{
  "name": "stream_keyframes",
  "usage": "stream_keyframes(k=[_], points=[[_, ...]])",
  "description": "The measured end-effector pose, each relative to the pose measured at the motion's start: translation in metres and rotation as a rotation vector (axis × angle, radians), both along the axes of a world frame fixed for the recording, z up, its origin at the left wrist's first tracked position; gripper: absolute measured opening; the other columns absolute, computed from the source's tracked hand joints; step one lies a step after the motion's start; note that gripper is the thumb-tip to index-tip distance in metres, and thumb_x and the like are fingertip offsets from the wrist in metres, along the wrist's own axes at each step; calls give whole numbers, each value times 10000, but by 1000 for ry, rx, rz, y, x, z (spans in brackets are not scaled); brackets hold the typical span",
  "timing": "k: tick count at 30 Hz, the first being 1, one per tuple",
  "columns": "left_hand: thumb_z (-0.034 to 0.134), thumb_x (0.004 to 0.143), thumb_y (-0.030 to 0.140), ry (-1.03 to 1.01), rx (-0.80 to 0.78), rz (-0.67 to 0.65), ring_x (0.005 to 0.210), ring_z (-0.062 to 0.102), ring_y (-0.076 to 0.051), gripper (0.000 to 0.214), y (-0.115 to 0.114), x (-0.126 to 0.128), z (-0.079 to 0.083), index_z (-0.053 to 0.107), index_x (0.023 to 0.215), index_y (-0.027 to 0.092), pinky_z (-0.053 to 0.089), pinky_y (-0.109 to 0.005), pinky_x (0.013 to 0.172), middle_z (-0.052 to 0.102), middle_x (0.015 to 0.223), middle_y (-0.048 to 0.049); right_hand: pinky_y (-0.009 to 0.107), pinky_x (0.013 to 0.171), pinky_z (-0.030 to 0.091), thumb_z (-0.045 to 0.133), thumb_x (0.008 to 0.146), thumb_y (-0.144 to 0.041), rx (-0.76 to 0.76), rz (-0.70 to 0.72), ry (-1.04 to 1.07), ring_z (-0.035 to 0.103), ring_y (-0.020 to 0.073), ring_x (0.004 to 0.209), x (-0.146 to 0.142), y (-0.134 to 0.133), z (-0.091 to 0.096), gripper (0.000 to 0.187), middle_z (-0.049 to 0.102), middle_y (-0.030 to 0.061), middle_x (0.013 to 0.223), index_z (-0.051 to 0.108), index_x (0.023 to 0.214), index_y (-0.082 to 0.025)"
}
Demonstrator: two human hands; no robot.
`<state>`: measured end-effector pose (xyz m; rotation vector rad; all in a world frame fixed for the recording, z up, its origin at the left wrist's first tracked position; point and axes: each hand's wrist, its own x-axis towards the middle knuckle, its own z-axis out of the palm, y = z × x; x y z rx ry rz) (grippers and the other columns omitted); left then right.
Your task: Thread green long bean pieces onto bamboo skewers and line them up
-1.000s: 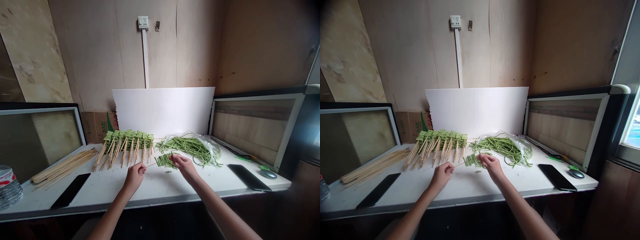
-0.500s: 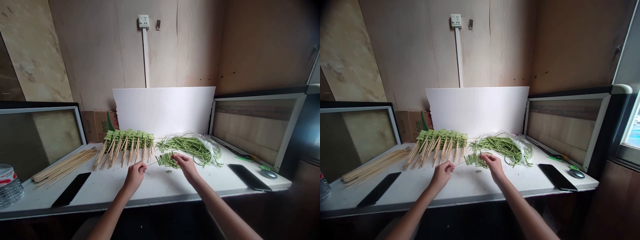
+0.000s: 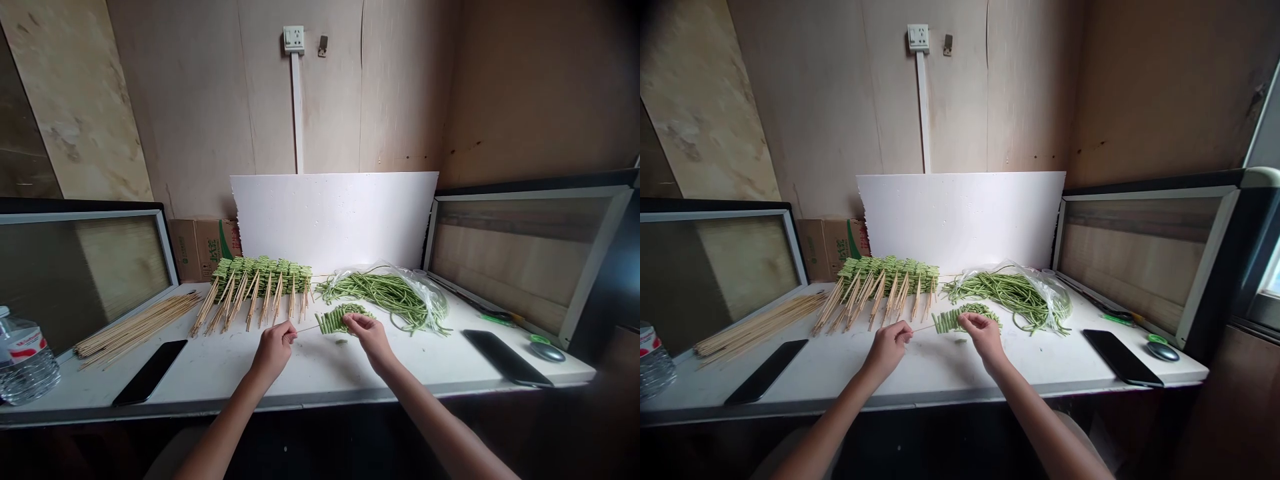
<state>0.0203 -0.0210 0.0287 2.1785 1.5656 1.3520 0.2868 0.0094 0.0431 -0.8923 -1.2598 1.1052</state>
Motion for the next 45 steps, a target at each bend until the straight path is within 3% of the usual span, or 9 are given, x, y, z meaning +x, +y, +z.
stream_keyframes(k=[4, 9, 13, 17, 25, 30, 34, 40, 45], points=[[500, 888, 164, -26, 15, 38, 626, 586, -166, 207, -4, 2, 6, 609, 721, 217, 421, -245, 640, 647, 668, -3, 379, 827, 512, 871, 710, -568, -23, 20, -13, 684, 266, 909, 1, 0, 3, 406, 788, 89, 940, 821, 872, -198], [490, 908, 182, -52, 56, 86, 704, 656, -187, 198, -7, -1, 15, 615, 759, 221, 450, -256, 678, 697, 723, -18, 433, 909, 535, 869, 723, -555, 25, 60, -72, 690, 309, 1070, 10, 9, 2, 506, 766, 117, 1185, 803, 1107, -233], [493, 909, 212, -71, 54, 102, 694, 657, -194, 192, -4, -7, 15, 623, 769, 220, 458, -267, 680, 694, 715, -26, 489, 904, 504, 811, 790, -471, 178, -8, -519, 677, 335, 995, 14, 17, -18, 307, 787, 118, 1034, 838, 983, -234], [489, 917, 226, -81, 35, 100, 668, 647, -190, 202, -2, -8, 12, 627, 770, 217, 455, -266, 662, 684, 696, -24, 451, 887, 440, 741, 818, -283, 327, -145, -915, 604, 353, 1019, 8, 17, -40, 128, 771, 111, 950, 845, 886, -248], [500, 911, 216, -70, 24, 74, 698, 659, -199, 194, 0, -8, 8, 640, 778, 213, 466, -281, 686, 696, 711, -30, 421, 806, 409, 597, 858, -132, 353, -239, -1085, 562, 358, 1006, 11, 19, -44, 253, 756, 134, 917, 828, 851, -234], [504, 921, 243, -71, 22, 74, 680, 654, -195, 201, 2, -9, 7, 643, 779, 211, 466, -279, 678, 690, 698, -25, 425, 826, 437, 647, 846, -202, 365, -229, -1008, 577, 357, 1022, 16, 23, -45, 172, 757, 123, 919, 811, 808, -237], [518, 921, 271, -104, 6, 74, 645, 643, -186, 200, 2, -9, 7, 641, 775, 210, 457, -270, 652, 684, 676, -18, 412, 817, 480, 698, 797, -248, 328, -143, -749, 642, 315, 930, 15, 22, -37, 107, 765, 99, 866, 795, 825, -215], [539, 925, 321, -193, -7, 13, 661, 653, -193, 213, 4, -10, 4, 666, 808, 196, 476, -281, 649, 702, 699, -38, 364, 733, 508, 730, 824, -424, 108, 12, -373, 675, 253, 867, 14, 17, -14, 376, 771, 73, 975, 789, 1147, -241], [550, 940, 370, -251, -43, -55, 659, 654, -192, 252, 8, -10, 1, 683, 831, 187, 485, -281, 650, 707, 701, -38, 293, 629, 425, 701, 841, -508, -60, 139, -120, 638, 198, 777, 14, 15, -3, 332, 748, 58, 859, 796, 928, -202]])
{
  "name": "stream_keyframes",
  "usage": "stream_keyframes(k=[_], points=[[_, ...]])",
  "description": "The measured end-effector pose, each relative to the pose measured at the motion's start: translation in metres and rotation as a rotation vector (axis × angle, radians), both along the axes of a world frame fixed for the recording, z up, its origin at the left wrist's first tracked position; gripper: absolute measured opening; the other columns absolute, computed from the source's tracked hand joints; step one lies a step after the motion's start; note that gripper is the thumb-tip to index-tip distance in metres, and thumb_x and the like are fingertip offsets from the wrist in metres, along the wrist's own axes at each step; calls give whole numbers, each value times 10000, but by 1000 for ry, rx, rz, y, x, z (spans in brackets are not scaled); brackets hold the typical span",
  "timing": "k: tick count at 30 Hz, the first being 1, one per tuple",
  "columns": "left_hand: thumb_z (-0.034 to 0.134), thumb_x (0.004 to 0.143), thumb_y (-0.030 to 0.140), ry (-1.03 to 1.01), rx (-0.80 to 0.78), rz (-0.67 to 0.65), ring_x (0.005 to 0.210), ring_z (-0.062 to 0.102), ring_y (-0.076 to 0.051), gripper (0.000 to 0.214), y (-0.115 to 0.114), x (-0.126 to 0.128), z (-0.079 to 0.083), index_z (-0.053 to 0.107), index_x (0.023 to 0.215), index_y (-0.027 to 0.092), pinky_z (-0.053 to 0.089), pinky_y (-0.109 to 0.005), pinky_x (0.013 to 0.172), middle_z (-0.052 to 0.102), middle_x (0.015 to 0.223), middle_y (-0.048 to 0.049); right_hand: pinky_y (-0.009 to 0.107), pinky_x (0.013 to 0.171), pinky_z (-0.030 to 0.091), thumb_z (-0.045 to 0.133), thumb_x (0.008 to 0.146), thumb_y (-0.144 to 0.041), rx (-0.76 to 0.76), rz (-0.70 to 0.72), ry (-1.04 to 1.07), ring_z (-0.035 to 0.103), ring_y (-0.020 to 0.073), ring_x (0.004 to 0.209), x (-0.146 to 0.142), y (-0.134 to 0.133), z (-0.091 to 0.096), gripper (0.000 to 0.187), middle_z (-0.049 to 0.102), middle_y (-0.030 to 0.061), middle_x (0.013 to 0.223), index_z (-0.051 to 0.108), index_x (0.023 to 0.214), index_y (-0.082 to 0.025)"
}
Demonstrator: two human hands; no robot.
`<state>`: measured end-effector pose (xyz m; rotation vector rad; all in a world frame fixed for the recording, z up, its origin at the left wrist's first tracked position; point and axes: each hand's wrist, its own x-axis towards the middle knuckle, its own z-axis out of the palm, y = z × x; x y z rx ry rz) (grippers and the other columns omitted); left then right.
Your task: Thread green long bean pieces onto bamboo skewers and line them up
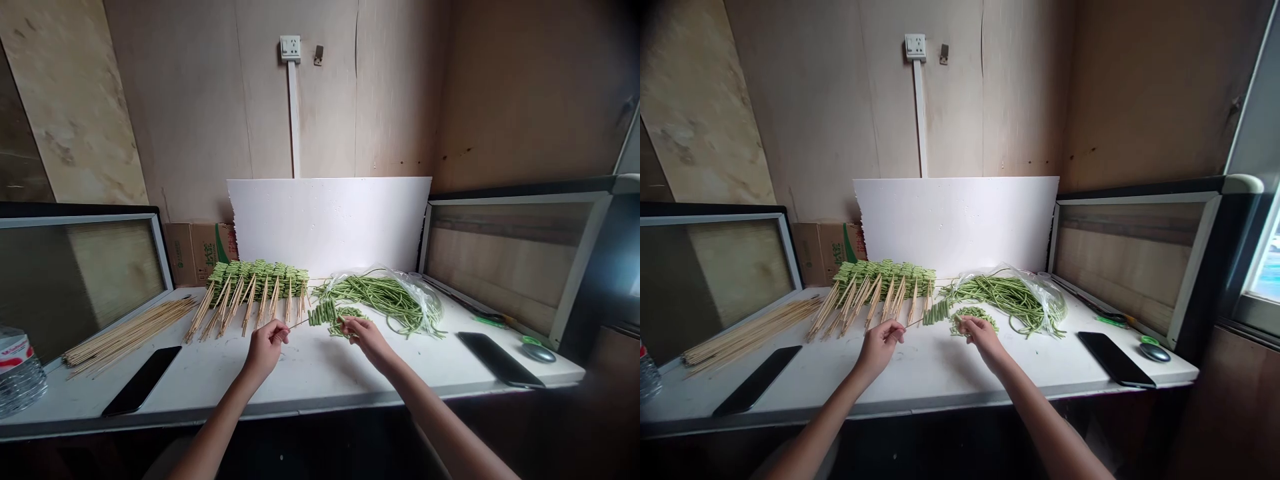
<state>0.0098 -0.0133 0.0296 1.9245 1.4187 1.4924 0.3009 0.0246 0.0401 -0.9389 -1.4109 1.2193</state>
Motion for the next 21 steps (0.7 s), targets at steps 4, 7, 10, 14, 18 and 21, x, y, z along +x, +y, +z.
stream_keyframes(k=[4, 7, 10, 14, 18, 21], points=[[522, 963, 406, 10, -10, -21, 617, 616, -174, 311, -1, 2, 0, 701, 836, 185, 458, -263, 622, 695, 685, -30, 288, 655, 429, 814, 747, -461, -41, 40, 118, 674, 214, 851, 0, -1, 6, 316, 776, 65, 912, 777, 926, -203], [514, 968, 412, 13, -18, -29, 613, 600, -171, 327, -1, 3, 0, 706, 835, 183, 440, -259, 615, 690, 681, -32, 310, 714, 466, 872, 703, -430, -41, 42, 148, 706, 257, 964, 0, -2, 7, 355, 797, 86, 990, 762, 960, -210], [513, 972, 414, 18, -25, -31, 611, 586, -168, 329, 0, 2, -2, 702, 836, 180, 428, -259, 614, 687, 683, -32, 320, 742, 480, 871, 721, -489, -34, 26, 139, 705, 270, 1013, 1, -3, 7, 395, 797, 90, 1023, 769, 988, -217], [506, 977, 423, 41, -25, -18, 582, 550, -155, 346, 1, 1, -4, 700, 833, 175, 401, -256, 595, 676, 678, -30, 301, 691, 456, 847, 732, -569, 16, -25, 115, 674, 232, 906, 3, -3, 9, 434, 781, 67, 963, 796, 965, -207], [505, 970, 416, 55, -20, 5, 562, 530, -149, 344, 1, 1, -3, 699, 824, 173, 386, -249, 576, 655, 653, -23, 293, 685, 455, 819, 743, -621, 16, -27, 179, 661, 227, 899, 5, -4, 13, 460, 771, 62, 963, 806, 944, -208], [497, 971, 401, 63, -14, 5, 570, 542, -150, 336, 0, 2, -3, 694, 820, 174, 398, -246, 582, 642, 648, -19, 307, 763, 498, 825, 737, -629, -22, -16, 229, 681, 271, 1036, 5, -4, 14, 470, 782, 83, 1057, 812, 961, -216]])
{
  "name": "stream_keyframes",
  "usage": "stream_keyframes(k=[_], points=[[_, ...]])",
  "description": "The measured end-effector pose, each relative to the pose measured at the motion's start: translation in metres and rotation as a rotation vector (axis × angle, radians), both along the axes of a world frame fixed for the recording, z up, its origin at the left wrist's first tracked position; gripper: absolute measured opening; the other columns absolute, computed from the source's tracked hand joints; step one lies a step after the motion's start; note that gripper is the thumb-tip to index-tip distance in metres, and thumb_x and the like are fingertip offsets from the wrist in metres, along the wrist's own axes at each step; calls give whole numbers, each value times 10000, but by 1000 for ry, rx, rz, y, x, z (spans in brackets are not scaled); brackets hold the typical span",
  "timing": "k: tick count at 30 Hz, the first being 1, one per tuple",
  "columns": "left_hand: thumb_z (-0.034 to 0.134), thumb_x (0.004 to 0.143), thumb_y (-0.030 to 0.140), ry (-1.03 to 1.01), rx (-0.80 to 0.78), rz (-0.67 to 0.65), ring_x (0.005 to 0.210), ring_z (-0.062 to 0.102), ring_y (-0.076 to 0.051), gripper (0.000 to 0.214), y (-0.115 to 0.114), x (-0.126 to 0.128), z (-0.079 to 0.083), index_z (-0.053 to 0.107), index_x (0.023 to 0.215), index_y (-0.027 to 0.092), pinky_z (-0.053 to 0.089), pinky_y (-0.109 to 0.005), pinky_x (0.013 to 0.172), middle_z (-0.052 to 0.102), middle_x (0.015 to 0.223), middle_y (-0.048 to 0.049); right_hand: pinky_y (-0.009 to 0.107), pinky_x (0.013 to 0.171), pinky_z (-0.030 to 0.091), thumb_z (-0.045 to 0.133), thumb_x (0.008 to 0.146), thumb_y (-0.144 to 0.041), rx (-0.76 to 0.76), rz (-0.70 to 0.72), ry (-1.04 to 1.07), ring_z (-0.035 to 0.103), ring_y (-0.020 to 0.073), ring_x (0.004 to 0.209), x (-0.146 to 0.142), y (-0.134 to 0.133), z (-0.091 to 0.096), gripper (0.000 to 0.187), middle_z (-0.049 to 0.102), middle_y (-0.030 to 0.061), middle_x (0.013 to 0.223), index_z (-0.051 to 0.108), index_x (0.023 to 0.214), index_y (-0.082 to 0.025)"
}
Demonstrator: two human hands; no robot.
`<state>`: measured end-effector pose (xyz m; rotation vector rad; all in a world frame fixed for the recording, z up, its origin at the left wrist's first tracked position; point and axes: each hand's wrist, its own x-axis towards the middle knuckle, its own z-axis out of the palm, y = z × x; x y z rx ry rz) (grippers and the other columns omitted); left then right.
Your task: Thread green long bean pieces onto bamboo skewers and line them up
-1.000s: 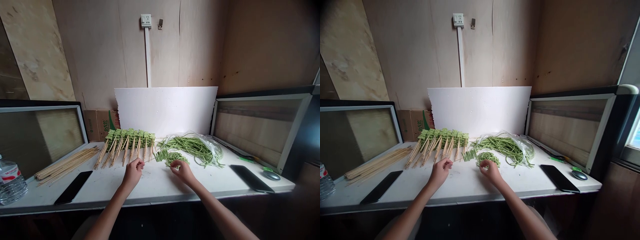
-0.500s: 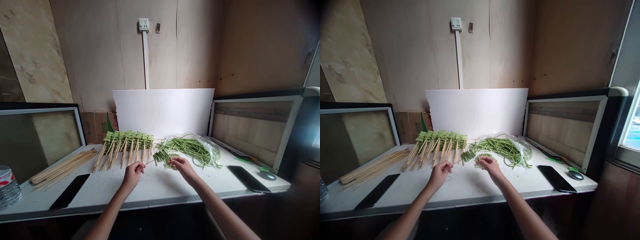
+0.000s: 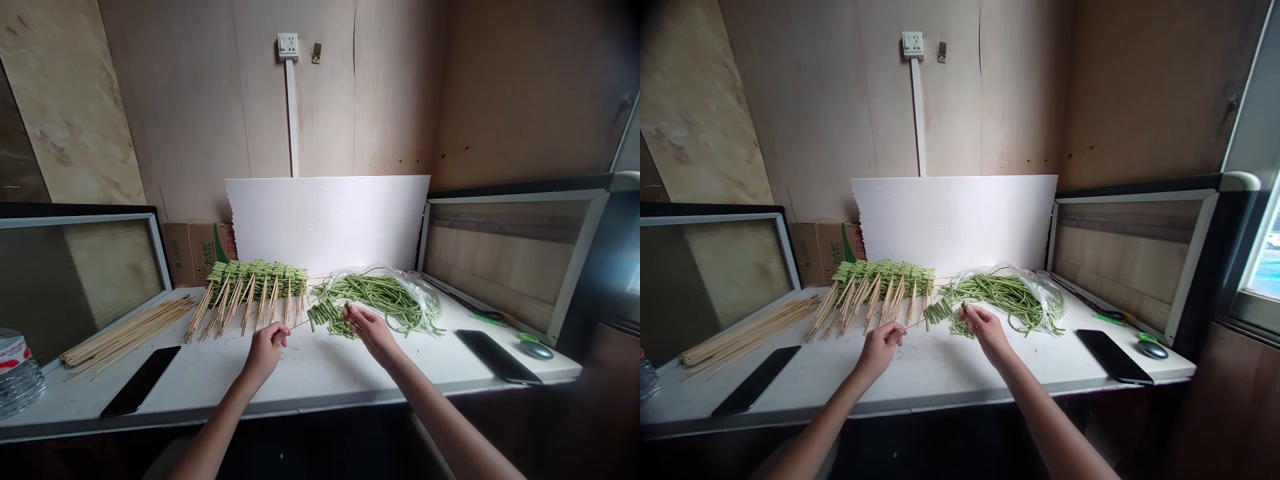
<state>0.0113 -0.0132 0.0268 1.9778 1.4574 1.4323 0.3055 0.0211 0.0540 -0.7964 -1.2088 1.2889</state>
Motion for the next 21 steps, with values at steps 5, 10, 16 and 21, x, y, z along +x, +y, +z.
stream_keyframes(k=[5, 10, 16, 21], points=[[491, 965, 376, 26, -5, 5, 570, 555, -152, 319, -1, 1, 0, 694, 817, 180, 407, -243, 578, 636, 651, -16, 378, 967, 523, 843, 754, -579, -34, 42, 68, 641, 313, 1253, -1, 1, 0, 440, 777, 95, 1189, 813, 1043, -249], [493, 958, 371, 42, -9, 11, 560, 557, -153, 316, 0, 1, -3, 695, 804, 184, 413, -248, 583, 632, 640, -15, 396, 953, 559, 849, 742, -577, -24, 42, 64, 669, 312, 1211, -4, 1, -1, 417, 784, 96, 1167, 822, 997, -248], [502, 949, 369, 36, -15, 15, 543, 544, -147, 310, 1, 1, -3, 693, 792, 183, 405, -243, 567, 620, 631, -11, 374, 880, 582, 855, 739, -573, -28, 42, 63, 683, 304, 1156, -6, -2, 1, 417, 783, 102, 1149, 826, 981, -235], [506, 944, 351, 44, -10, 26, 535, 538, -141, 302, 0, 2, -2, 700, 790, 178, 398, -241, 561, 621, 628, -11, 349, 843, 582, 876, 719, -564, -38, 33, 61, 696, 284, 1092, -7, -5, 3, 410, 788, 96, 1112, 830, 954, -231]])
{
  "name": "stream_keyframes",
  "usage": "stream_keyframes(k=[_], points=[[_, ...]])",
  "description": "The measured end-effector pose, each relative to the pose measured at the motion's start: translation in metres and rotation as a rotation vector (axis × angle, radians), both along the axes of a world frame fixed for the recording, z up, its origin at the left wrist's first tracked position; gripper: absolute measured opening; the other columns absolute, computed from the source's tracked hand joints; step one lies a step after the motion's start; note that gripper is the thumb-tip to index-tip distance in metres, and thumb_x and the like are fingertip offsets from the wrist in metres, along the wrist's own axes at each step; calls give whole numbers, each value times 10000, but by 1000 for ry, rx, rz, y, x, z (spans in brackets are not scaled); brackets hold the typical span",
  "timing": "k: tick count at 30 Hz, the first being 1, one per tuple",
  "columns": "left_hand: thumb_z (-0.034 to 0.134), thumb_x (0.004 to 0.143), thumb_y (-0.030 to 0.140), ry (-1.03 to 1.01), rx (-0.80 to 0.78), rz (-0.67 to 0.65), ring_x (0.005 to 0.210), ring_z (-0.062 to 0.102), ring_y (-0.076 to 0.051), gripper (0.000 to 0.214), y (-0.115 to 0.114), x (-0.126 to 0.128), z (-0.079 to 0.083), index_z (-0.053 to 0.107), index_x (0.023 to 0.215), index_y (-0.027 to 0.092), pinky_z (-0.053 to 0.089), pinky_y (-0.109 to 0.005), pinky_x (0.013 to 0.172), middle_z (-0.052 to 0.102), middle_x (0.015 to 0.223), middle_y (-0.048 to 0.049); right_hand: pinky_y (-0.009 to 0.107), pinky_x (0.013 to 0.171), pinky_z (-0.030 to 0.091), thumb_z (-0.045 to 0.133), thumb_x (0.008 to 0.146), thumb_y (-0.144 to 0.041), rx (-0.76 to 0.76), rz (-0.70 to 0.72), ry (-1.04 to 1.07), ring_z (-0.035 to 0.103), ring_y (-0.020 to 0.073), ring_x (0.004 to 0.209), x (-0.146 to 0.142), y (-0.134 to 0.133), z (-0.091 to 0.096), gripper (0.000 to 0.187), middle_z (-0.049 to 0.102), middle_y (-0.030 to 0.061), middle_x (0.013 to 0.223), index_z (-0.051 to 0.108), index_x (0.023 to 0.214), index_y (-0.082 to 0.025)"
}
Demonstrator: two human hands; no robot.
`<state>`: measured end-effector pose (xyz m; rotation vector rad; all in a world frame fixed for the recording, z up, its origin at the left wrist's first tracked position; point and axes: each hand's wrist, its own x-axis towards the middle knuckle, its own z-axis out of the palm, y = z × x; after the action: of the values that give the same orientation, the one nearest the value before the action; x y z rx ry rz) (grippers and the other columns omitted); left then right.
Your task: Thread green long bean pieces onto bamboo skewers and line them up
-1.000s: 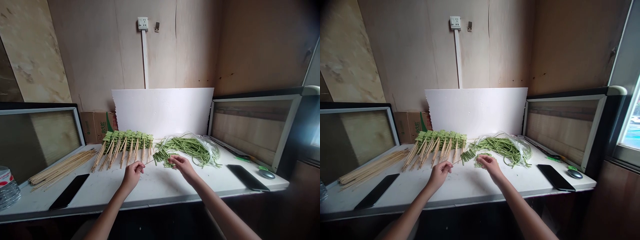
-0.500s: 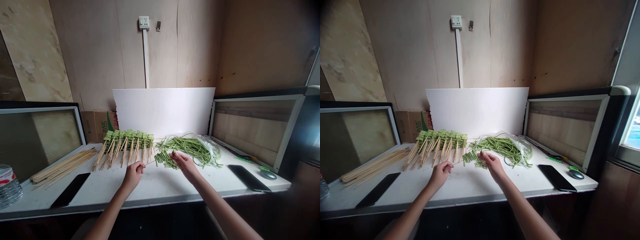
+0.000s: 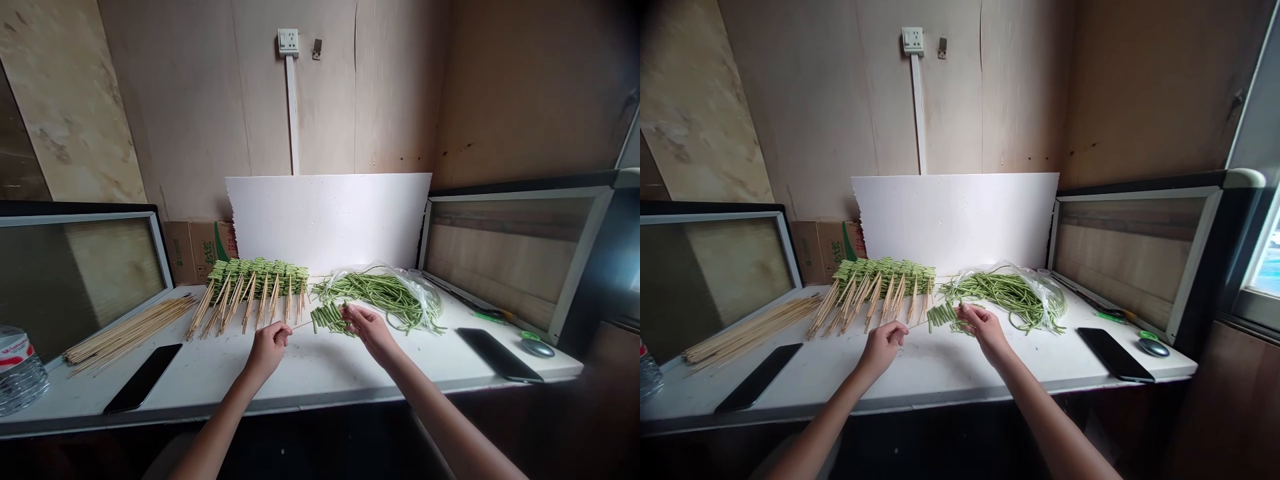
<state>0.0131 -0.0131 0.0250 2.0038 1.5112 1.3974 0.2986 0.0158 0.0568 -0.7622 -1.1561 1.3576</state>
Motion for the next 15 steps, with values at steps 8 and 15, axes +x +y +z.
stream_keyframes(k=[8, 15], points=[[513, 929, 331, -15, 6, 1, 523, 535, -140, 285, -2, 1, 2, 697, 776, 175, 396, -238, 548, 603, 606, -5, 346, 828, 576, 874, 729, -552, 6, 2, -9, 693, 294, 1115, 1, 0, -1, 396, 787, 104, 1128, 829, 958, -232], [506, 920, 300, 18, 17, 9, 538, 548, -145, 265, -1, -1, 0, 686, 767, 181, 411, -245, 563, 609, 606, -5, 355, 828, 567, 861, 750, -555, 26, -18, -39, 689, 317, 1150, 4, 1, -2, 402, 790, 124, 1125, 836, 976, -224]])
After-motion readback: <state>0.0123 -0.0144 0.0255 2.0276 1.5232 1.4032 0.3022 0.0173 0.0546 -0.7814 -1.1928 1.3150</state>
